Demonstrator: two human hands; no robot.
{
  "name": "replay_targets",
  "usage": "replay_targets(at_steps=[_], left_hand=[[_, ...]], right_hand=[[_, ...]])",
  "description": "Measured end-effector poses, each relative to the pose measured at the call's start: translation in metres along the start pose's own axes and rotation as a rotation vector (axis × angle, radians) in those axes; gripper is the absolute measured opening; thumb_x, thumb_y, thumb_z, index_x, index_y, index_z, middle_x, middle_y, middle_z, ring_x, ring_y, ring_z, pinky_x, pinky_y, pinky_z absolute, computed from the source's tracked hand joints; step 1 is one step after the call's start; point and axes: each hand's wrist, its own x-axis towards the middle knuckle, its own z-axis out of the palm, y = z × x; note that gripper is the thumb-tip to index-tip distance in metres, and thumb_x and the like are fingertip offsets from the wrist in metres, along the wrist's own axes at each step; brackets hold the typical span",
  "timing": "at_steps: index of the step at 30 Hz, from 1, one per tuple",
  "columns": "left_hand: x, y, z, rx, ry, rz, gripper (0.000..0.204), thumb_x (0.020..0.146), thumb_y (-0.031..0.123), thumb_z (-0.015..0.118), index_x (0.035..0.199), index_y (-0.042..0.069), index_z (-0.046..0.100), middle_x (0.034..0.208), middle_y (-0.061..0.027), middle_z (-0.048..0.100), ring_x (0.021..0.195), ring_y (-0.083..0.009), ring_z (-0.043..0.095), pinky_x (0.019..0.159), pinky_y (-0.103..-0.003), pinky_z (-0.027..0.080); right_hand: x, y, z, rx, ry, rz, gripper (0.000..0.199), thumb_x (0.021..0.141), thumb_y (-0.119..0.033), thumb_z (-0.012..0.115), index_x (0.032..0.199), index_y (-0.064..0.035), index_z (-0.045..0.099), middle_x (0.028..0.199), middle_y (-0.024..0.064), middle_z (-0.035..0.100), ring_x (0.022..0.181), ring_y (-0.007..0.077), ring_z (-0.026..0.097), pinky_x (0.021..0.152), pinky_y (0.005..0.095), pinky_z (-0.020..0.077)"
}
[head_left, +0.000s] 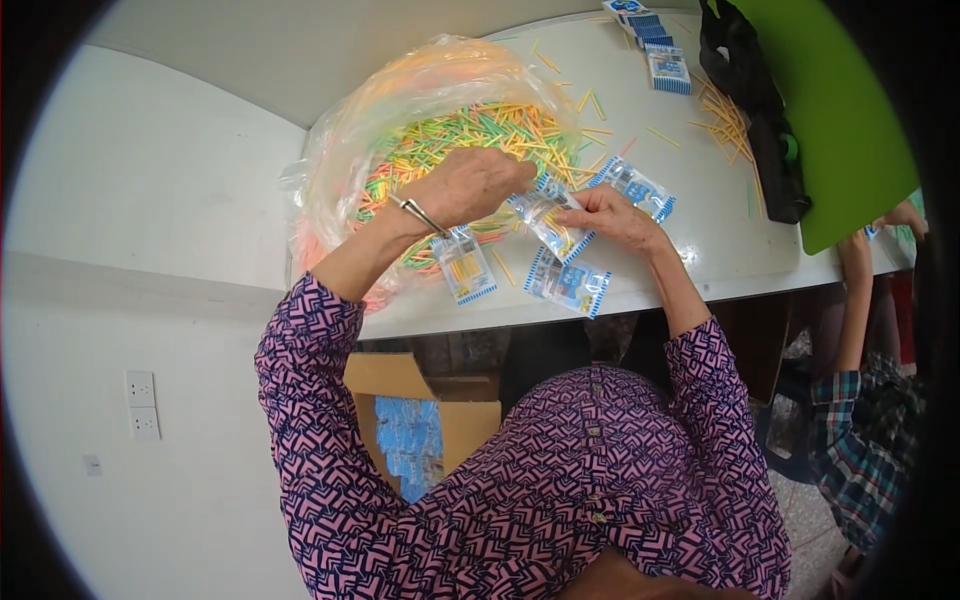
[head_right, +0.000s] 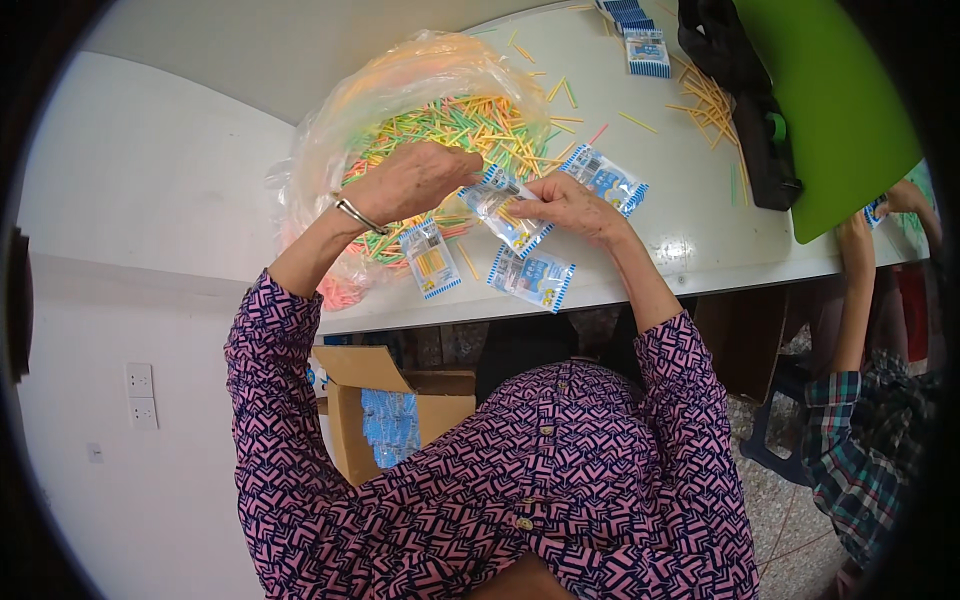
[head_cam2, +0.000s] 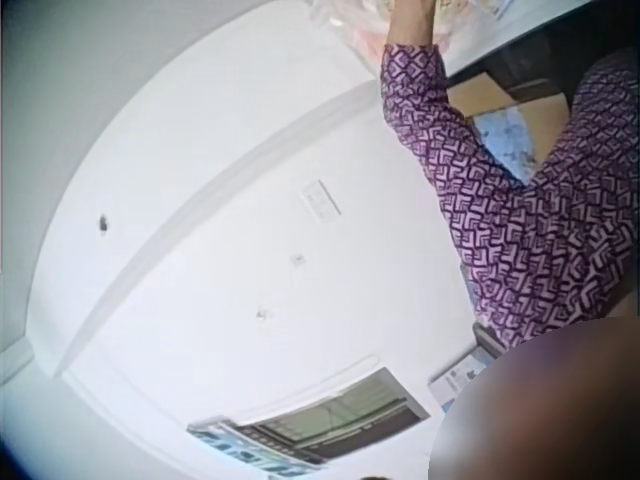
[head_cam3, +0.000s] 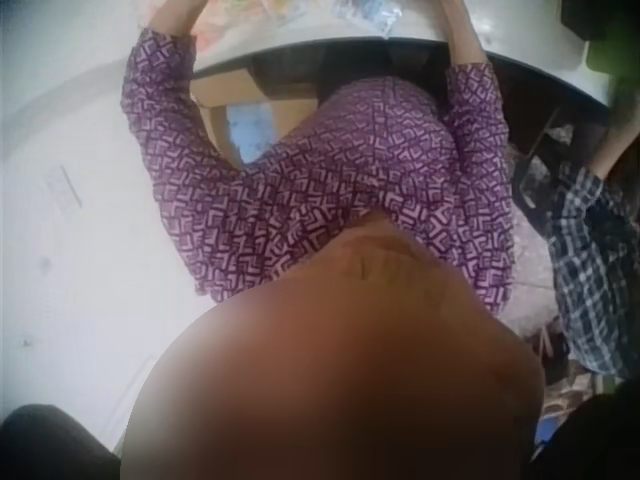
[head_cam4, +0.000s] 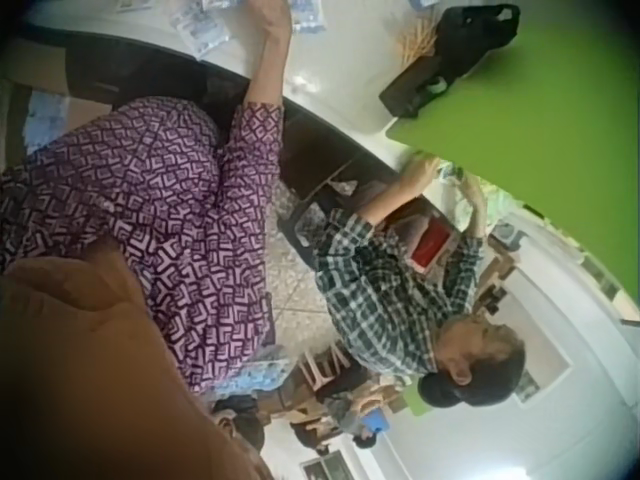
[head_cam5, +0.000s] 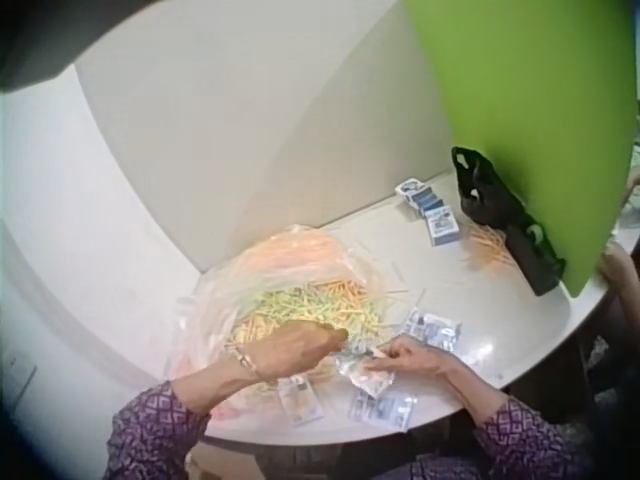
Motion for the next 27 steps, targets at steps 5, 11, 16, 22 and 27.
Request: replay_targets(at_steps=[5,11,16,22,27], left_hand=[[0.012,-0.023,-0.005,-0.168,0.001,0.015,0.016,0.085,0.014,0.057,0.098,0.005,0.056,0.085,-0.0139,0.06,0.077,-0.0273,0.061,0.066,-0.038,0.048],[0.01,-0.05,0.006,-1.072,0.08,-0.249,0.035,0.094,0.026,0.05,0.117,-0.001,0.052,0.11,-0.0077,0.058,0.102,-0.0163,0.057,0.09,-0.029,0.045],[0.019,-0.008,0.023,-0.683,0.194,-0.151,0.039,0.097,0.023,0.043,0.128,-0.001,0.042,0.123,-0.012,0.053,0.116,-0.0235,0.049,0.099,-0.031,0.037],[0.017,-0.007,0.024,-0.991,0.279,-0.199,0.048,0.094,0.019,0.048,0.134,-0.001,0.031,0.127,-0.0158,0.048,0.121,-0.0208,0.045,0.101,-0.032,0.037],[0.011,-0.006,0.037,-1.02,0.199,-0.265,0.031,0.092,0.013,0.053,0.119,-0.001,0.048,0.104,-0.0087,0.06,0.096,-0.0133,0.058,0.085,-0.026,0.046]], right_hand=[[0.01,-0.003,0.001,0.009,0.014,-0.007,0.028,0.085,-0.024,0.064,0.1,0.0005,0.066,0.079,-0.0032,0.064,0.07,0.0008,0.053,0.062,0.0175,0.0401],[0.019,-0.014,0.006,0.214,0.056,-0.066,0.031,0.086,-0.024,0.064,0.103,0.0015,0.065,0.086,-0.0001,0.066,0.072,0.002,0.056,0.065,0.0176,0.0425],[0.02,-0.01,0.005,0.298,0.072,-0.061,0.037,0.085,-0.03,0.065,0.104,0.0018,0.063,0.086,0.0012,0.066,0.071,0.003,0.056,0.064,0.0188,0.0423],[0.011,-0.008,0.001,0.306,0.128,-0.091,0.034,0.083,-0.029,0.067,0.099,0.0016,0.065,0.083,0.0013,0.065,0.071,0.0036,0.056,0.065,0.0189,0.0421],[0.002,-0.016,0.006,0.277,0.111,-0.082,0.028,0.084,-0.022,0.066,0.098,0.0018,0.066,0.085,0.0018,0.066,0.075,0.0044,0.057,0.07,0.0203,0.0437]])
